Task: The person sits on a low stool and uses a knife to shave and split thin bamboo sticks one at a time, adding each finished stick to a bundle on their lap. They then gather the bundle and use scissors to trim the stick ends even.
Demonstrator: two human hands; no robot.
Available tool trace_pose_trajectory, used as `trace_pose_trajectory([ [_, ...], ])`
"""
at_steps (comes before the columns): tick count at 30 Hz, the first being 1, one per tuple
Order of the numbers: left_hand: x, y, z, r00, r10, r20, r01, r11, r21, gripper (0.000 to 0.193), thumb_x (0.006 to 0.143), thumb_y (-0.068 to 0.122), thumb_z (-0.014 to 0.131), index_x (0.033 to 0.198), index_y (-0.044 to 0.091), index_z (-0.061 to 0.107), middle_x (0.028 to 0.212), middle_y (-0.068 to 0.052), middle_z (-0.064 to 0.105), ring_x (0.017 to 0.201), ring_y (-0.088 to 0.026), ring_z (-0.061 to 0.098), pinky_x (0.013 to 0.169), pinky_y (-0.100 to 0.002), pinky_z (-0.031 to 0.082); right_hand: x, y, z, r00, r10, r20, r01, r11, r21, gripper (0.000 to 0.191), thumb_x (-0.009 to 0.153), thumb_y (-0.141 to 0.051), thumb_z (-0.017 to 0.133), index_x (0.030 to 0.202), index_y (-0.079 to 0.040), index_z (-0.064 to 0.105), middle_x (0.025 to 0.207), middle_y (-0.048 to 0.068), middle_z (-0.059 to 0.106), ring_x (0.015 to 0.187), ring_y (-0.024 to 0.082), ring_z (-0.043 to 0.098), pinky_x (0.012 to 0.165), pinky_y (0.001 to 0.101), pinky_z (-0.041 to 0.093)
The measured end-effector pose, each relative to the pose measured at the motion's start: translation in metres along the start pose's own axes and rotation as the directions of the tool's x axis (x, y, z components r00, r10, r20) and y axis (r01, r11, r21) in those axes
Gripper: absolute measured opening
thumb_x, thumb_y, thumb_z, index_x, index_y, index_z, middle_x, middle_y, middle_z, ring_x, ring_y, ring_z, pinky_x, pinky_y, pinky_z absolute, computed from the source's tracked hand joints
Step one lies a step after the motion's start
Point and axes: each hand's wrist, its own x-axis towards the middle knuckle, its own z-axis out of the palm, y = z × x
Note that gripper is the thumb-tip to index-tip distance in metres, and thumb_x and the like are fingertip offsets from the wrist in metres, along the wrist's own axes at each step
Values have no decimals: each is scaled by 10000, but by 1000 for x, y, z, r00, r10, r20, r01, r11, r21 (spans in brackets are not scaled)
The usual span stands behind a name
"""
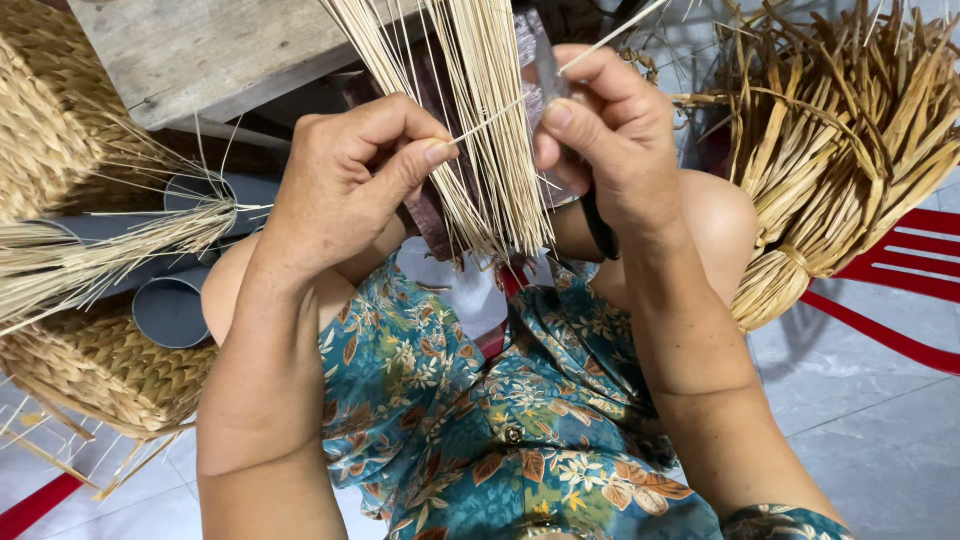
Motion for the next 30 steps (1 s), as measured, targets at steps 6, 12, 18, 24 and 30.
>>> trace_pose_trajectory([
  [6,-7,2,-12,999,-49,0,49,998,-42,100,1058,112,707,1013,23,716,765,-5,680,682,-42,605,607,-225,477,4,-2,-48,981,-127,-145,124,992,-25,136,1148,-91,627,1247,3,626,759,76,647,473,77,457,408,202,321],
  [12,-13,-8,-22,1000,-27,-6,27,1000,-16,102,1069,111,701,1028,18,712,770,-4,673,685,-46,614,610,-216,479,4,-16,-111,881,-161,-444,265,947,183,141,1222,-47,582,1339,14,531,800,114,604,528,120,438,490,240,284],
  [18,3,-34,-8,982,-63,-180,-4,936,-352,144,1039,188,682,1101,68,730,955,42,731,824,-38,684,719,-244,615,-5,-17,-62,967,-183,-179,188,982,9,291,1199,-89,627,1461,-8,530,775,65,594,494,95,454,467,227,327],
  [24,7,-45,23,979,113,-171,-109,993,32,182,965,315,658,1031,169,746,750,14,765,684,-107,744,667,-306,585,-15,-11,27,1000,-3,-16,2,996,-94,266,1119,-89,592,1372,-15,557,838,29,605,616,74,511,502,189,334],
  [30,2,-50,29,921,245,-303,-81,881,466,195,888,413,712,922,223,738,950,36,619,936,-156,663,802,-338,528,-37,-11,39,999,27,33,-27,1000,-12,275,1093,-125,598,1361,-68,574,795,8,598,553,44,453,512,179,315],
])
